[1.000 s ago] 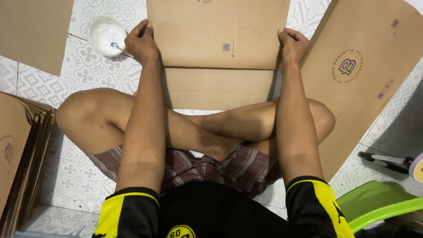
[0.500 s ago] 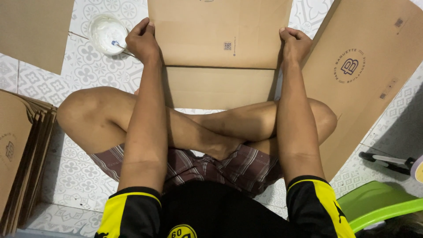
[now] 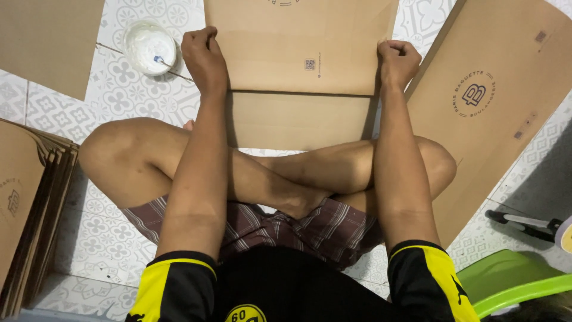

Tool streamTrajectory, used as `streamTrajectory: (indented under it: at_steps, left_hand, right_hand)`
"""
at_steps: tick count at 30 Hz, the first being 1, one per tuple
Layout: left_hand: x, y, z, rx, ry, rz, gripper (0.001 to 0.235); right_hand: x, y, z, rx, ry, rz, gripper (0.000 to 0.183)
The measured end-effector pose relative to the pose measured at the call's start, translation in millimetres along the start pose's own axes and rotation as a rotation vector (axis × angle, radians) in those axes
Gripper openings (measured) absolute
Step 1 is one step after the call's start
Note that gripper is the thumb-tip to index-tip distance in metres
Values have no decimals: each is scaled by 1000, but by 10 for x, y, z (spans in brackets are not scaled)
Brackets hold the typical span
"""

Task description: The person sits on the floor and folds a flat cardboard sheet into a bag shape. They use a small brush to apply glue from a white bowl onto the cardboard flaps and press them together to secure the bag's structure.

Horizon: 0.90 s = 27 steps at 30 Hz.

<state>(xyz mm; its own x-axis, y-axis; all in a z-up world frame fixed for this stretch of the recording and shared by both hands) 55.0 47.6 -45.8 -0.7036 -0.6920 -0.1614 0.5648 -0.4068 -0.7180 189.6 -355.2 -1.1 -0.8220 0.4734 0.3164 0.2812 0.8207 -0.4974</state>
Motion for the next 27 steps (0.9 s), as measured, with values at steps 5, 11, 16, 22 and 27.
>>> streamTrajectory:
  at_steps: [5, 11, 16, 22, 27]
  left_hand:
    - [32, -68, 136, -74, 65, -3, 24]
    - [181, 160, 287, -567, 264, -114, 32]
    - [541, 374, 1030, -464, 605, -583, 51]
    - [637, 537, 1017, -483, 724, -664, 60]
    - [537, 507, 922, -578, 677, -759, 62]
  right_hand:
    - [-53, 17, 38, 17, -15, 1, 5]
    - [-44, 21, 42, 21, -20, -15, 6]
    - [-98, 28, 89, 17, -47, 0, 4]
    - [-53, 27, 33, -18, -13, 5, 5]
    - [7, 5, -13, -4, -21, -21, 7]
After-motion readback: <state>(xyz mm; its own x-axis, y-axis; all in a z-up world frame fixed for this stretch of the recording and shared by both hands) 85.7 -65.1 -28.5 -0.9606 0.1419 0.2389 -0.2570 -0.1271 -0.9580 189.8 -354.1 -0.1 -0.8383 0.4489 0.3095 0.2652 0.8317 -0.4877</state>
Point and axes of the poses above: each hand's wrist, its own x-axis away from the middle knuckle, its own y-axis out of the palm, z = x × y, the point moved 4 cm from there along -x, towards the middle knuckle, and after that the axes turned 6 degrees about -x, right-handed, at the moved point
